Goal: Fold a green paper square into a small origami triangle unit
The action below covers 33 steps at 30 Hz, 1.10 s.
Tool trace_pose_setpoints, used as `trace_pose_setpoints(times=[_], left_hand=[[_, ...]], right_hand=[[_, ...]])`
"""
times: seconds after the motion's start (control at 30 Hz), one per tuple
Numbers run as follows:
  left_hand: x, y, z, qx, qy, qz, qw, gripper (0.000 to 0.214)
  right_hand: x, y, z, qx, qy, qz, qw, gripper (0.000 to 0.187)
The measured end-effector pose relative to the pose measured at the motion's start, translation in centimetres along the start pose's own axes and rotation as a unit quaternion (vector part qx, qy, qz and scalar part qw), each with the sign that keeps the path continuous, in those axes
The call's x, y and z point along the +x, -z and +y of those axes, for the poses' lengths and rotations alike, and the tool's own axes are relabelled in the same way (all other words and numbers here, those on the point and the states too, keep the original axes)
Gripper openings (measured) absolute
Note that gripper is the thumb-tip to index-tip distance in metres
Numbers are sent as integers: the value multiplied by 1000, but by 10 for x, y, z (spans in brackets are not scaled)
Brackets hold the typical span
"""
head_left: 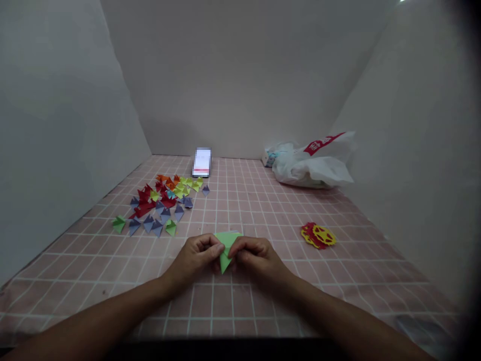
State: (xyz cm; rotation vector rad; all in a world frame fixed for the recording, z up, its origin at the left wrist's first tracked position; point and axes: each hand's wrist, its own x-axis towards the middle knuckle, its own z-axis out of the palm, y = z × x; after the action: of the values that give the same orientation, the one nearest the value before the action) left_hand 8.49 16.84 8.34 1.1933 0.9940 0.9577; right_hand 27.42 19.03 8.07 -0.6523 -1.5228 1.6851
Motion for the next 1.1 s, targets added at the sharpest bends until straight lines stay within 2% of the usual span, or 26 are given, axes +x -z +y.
trace_pose_setpoints(times=[0.2,0.33,0.47,0.67,0.9,1.1], left_hand=[[0,-1,2,23,10,41,999,28],[0,-2,4,37,-2,36,999,26],[0,-2,7,57,-11,23,998,24],[0,-2,6,66,-14,24,997,26],[1,-1,6,69,-16,63,995,27],[-2,-3,5,83,-12,74,994,27]], right_hand=[[-1,0,2,23,1,24,999,15],[-1,-2,1,-10,-7,42,999,6],[0,-3,-2,6,-33,50,998,8],[1,-1,2,33,-36,31,998,12],[2,4,10,53,-19,26,998,20],[1,2,6,-3,-36,36,999,23]])
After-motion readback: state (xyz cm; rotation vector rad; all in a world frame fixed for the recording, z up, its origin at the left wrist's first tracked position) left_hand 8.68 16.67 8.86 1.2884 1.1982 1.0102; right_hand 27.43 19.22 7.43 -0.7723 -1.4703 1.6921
